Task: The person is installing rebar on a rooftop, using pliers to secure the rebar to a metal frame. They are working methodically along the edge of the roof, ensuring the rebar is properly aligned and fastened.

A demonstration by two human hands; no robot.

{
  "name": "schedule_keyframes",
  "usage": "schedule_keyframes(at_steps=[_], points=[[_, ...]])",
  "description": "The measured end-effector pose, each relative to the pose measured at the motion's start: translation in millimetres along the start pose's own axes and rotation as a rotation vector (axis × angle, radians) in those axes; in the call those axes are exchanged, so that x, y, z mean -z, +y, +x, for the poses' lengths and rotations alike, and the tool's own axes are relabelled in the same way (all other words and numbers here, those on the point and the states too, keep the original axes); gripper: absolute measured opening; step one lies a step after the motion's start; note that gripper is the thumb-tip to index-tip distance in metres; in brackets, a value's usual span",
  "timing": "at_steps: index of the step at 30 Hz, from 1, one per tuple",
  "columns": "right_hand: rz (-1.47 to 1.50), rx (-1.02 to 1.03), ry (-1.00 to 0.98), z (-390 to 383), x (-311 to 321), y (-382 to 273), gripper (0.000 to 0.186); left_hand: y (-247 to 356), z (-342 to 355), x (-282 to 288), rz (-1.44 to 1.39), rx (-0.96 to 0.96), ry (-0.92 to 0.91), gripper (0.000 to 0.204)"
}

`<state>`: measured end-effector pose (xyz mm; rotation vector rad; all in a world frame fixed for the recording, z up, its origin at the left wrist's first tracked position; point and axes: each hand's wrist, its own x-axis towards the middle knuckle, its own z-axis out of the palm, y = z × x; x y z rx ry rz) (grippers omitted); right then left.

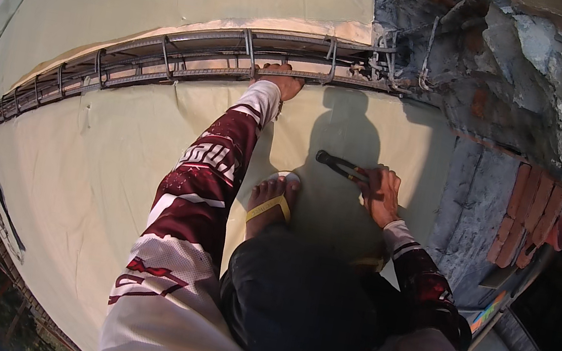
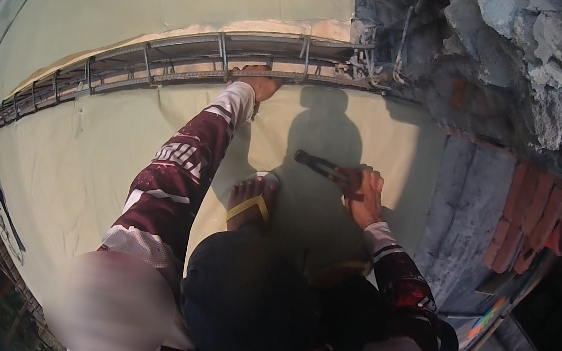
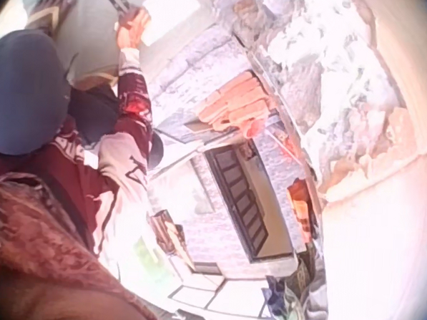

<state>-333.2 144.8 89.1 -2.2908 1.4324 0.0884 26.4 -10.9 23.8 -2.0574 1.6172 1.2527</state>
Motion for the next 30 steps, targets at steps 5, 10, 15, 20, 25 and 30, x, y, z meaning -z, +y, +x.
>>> schedule_keyframes(at_steps=[5, 10, 15, 20, 25, 30], points=[[0.052, 0.061, 0.02, 3.3, 2.0, -4.3, 0.039, 4.8, -18.7, 13.2, 0.034, 0.011, -0.03, 0.057], [-0.015, 0.074, 0.018, 0.6, 0.0, 4.7, 0.041, 0.0, -9.4, 7.8, 0.022, -0.079, -0.046, 0.062], [-0.034, 0.035, -0.031, -3.3, -11.4, 17.8, 0.047, -4.8, -3.1, -2.0, 0.017, -0.06, 0.054, 0.061], [-0.047, -0.045, -0.138, 3.2, 0.1, 7.7, 0.057, -4.6, -5.8, -4.3, -0.019, -0.083, 0.147, 0.06], [0.509, -0.221, 0.031, 62.0, 49.7, -59.2, 0.059, -5.1, -8.5, -3.7, -0.036, -0.139, 0.234, 0.055], [1.083, 0.01, -0.737, 109.4, 129.0, -107.3, 0.069, -5.8, -7.5, -5.9, -0.037, -0.16, 0.242, 0.049]])
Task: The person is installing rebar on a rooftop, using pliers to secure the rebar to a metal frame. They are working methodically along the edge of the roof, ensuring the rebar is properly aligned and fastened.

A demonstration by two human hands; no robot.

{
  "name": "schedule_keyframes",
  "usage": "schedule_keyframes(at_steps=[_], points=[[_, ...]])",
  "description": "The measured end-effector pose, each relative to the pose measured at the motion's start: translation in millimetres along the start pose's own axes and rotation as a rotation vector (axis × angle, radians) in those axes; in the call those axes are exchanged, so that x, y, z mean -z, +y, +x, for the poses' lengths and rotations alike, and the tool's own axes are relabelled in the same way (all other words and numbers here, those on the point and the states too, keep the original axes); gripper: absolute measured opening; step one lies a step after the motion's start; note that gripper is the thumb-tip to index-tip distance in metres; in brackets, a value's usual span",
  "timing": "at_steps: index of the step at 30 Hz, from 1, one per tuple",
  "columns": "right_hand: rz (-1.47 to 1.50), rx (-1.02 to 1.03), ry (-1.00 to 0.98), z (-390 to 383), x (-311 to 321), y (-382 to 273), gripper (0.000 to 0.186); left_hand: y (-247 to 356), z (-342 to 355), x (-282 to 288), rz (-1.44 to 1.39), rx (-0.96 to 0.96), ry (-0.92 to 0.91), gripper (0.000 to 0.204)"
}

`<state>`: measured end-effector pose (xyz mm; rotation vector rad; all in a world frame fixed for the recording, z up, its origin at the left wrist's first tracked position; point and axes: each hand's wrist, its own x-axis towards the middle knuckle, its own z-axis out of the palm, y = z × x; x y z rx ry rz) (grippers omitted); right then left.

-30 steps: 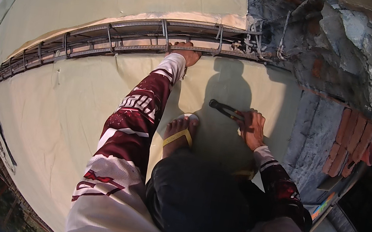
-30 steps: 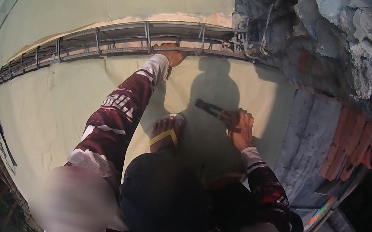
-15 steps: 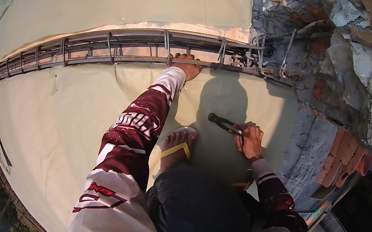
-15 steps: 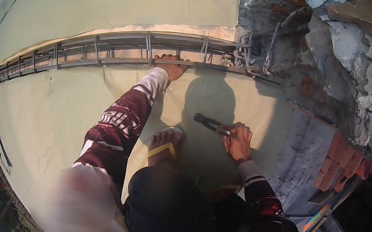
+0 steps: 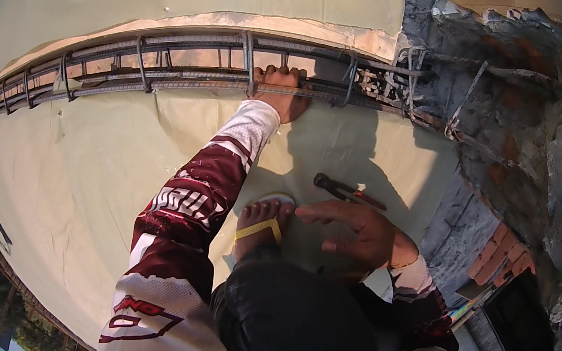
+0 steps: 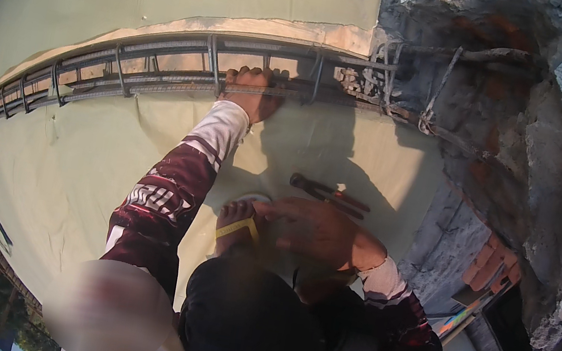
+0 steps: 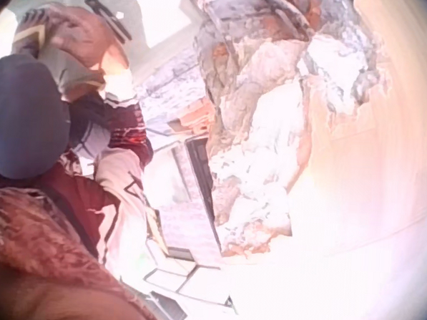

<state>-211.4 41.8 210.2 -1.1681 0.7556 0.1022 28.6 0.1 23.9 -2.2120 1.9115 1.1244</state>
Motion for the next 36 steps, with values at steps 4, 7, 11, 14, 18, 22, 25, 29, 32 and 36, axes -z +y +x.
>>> schedule_keyframes(at_steps=[4, 7, 11, 14, 18, 22, 25, 29, 32, 36], points=[[0.576, 0.008, 1.039, -2.0, 5.8, 27.1, 0.086, -0.7, 1.1, -4.0, -0.019, 0.025, 0.041, 0.049], [0.282, -0.076, 1.436, -17.7, -2.3, 76.1, 0.088, -0.9, 4.1, -5.2, 0.005, 0.047, 0.007, 0.049], [0.134, -0.101, 1.114, -26.0, -29.1, 125.3, 0.071, -0.7, 3.8, -6.3, 0.005, 0.053, -0.003, 0.051], [-0.126, -0.153, 0.84, -18.4, -35.4, 139.1, 0.052, -0.9, 2.9, -6.8, 0.01, 0.056, -0.009, 0.053], [-0.468, -0.097, 0.712, -2.8, -36.4, 143.1, 0.038, -2.2, 2.1, -6.9, 0.002, 0.05, 0.003, 0.053], [-0.675, -0.027, 0.745, -0.6, -35.0, 147.0, 0.045, -3.8, 2.5, -8.2, 0.01, 0.036, 0.003, 0.053], [-0.808, -0.052, 0.745, -5.2, -34.3, 153.5, 0.05, -5.0, 2.0, -11.4, 0.004, 0.039, 0.034, 0.052], [-0.845, -0.103, 0.732, -9.8, -34.2, 162.9, 0.056, -8.5, 0.6, -15.9, -0.037, -0.045, 0.174, 0.043], [-0.851, -0.13, 0.74, -13.4, -33.9, 167.7, 0.057, -9.8, -0.2, -17.4, -0.016, -0.063, 0.2, 0.042], [-0.979, -0.148, 0.79, -20.0, -30.9, 173.1, 0.055, -8.4, 0.5, -16.1, -0.025, -0.033, 0.16, 0.042]])
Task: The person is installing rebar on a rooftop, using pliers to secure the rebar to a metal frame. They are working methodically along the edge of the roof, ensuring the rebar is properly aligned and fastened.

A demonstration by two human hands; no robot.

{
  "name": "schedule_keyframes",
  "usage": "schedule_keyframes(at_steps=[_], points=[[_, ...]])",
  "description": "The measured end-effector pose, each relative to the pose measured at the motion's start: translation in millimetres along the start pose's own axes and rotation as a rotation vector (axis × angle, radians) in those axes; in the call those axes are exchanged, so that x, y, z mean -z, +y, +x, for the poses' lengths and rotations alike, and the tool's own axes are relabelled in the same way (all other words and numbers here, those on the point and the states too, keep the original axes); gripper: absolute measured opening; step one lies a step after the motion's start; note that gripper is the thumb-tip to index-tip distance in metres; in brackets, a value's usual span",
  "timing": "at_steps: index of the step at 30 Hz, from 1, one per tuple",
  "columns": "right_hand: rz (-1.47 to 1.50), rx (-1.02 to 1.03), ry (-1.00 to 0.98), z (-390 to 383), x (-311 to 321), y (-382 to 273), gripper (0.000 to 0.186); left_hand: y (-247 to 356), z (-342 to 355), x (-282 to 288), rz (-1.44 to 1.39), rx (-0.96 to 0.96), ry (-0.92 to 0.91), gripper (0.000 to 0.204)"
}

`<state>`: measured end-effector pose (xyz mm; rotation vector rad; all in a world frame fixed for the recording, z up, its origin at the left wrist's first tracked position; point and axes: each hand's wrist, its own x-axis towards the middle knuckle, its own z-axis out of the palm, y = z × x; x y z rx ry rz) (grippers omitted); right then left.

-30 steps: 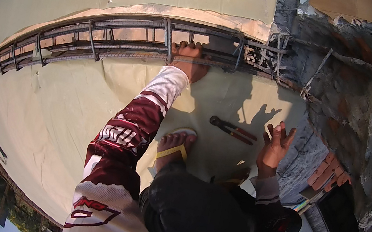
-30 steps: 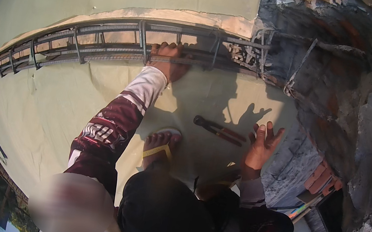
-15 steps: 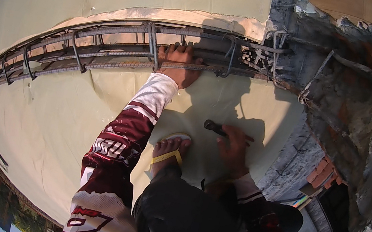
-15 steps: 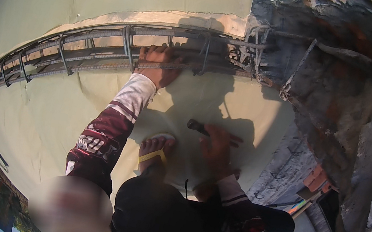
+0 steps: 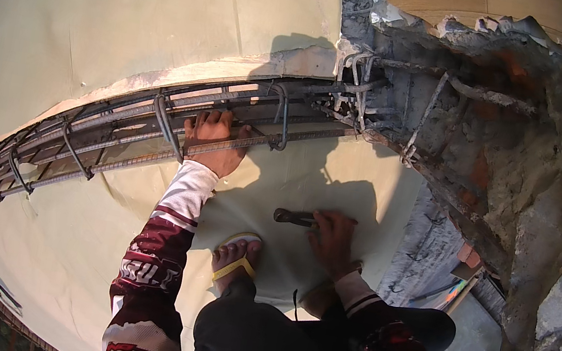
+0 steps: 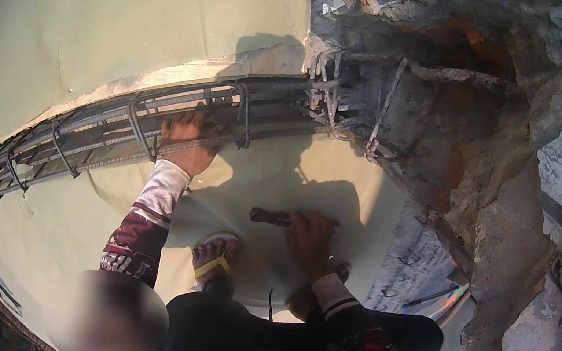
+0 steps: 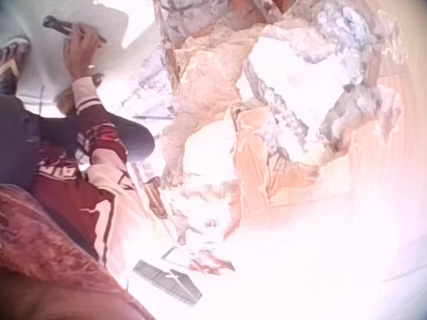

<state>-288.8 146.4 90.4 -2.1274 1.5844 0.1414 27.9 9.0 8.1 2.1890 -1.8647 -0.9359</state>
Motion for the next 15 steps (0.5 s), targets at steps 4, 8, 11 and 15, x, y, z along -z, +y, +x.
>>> schedule_keyframes(at_steps=[4, 8, 11, 15], points=[[0.051, -0.031, -0.01, 2.0, -2.6, 9.6, 0.04, 0.1, 0.1, 2.2, 0.01, 0.033, -0.056, 0.044], [0.049, -0.024, -0.039, 5.7, -3.1, 14.8, 0.034, -0.1, 5.6, -0.1, 0.013, 0.076, -0.064, 0.046], [0.026, -0.015, -0.061, 7.2, -1.4, 14.0, 0.032, 5.2, 9.3, -5.0, 0.002, 0.125, -0.044, 0.055], [0.0, 0.015, -0.045, 8.8, 0.3, 11.9, 0.038, 8.8, 8.6, -6.2, -0.012, 0.145, 0.025, 0.06]])
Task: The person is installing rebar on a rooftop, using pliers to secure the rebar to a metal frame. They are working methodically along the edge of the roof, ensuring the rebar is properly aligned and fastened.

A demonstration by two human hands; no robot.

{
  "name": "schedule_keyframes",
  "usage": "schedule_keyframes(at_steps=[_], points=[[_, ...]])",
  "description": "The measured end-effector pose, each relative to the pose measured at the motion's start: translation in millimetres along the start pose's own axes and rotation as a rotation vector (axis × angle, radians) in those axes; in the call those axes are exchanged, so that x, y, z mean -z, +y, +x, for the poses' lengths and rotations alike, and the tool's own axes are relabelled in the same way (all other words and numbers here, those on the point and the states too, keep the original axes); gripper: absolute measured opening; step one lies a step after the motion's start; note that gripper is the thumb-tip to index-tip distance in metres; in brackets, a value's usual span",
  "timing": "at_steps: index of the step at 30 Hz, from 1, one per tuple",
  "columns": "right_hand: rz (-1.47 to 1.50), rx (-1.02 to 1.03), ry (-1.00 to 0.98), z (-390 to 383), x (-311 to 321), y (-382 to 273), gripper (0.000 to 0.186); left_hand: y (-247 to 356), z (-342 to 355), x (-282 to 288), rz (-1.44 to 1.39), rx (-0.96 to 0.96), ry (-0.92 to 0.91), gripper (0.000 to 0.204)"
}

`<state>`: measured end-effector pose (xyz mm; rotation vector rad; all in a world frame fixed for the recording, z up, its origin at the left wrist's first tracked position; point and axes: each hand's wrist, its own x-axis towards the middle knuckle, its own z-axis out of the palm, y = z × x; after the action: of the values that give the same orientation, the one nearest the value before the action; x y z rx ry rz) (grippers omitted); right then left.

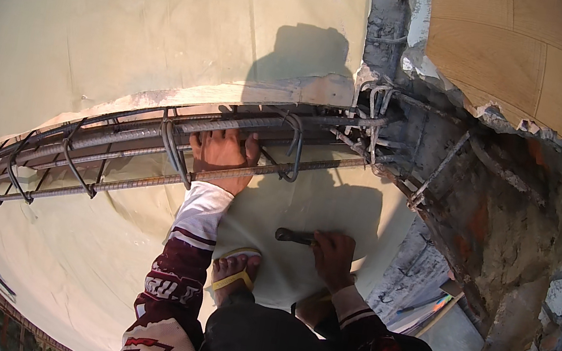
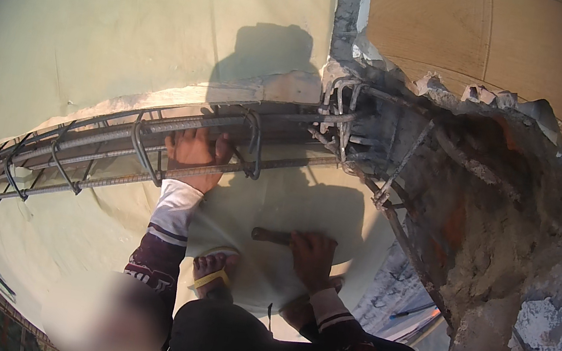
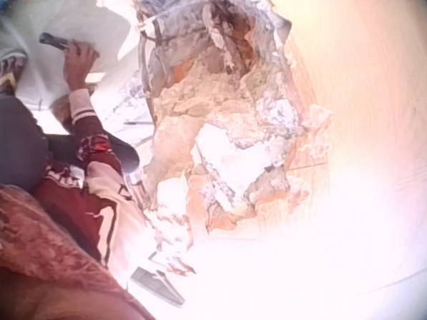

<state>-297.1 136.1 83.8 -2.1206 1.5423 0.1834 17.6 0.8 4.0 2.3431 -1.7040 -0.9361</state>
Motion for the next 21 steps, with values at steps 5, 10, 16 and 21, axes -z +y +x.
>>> schedule_keyframes(at_steps=[5, 10, 16, 21], points=[[0.007, -0.022, -0.056, 2.7, 1.9, -1.2, 0.034, -0.5, 0.3, 2.5, -0.009, 0.006, 0.045, 0.059], [-0.02, -0.017, -0.03, 1.6, 4.1, -6.0, 0.029, -1.0, 3.9, -0.7, -0.003, 0.024, 0.06, 0.058], [-0.038, -0.009, 0.021, 2.8, 1.8, -9.8, 0.032, -3.4, 3.8, -5.8, 0.007, 0.017, 0.108, 0.057], [-0.011, 0.027, 0.051, 1.3, 2.3, -7.2, 0.035, -1.8, 3.8, -1.5, -0.038, 0.057, 0.075, 0.061]])
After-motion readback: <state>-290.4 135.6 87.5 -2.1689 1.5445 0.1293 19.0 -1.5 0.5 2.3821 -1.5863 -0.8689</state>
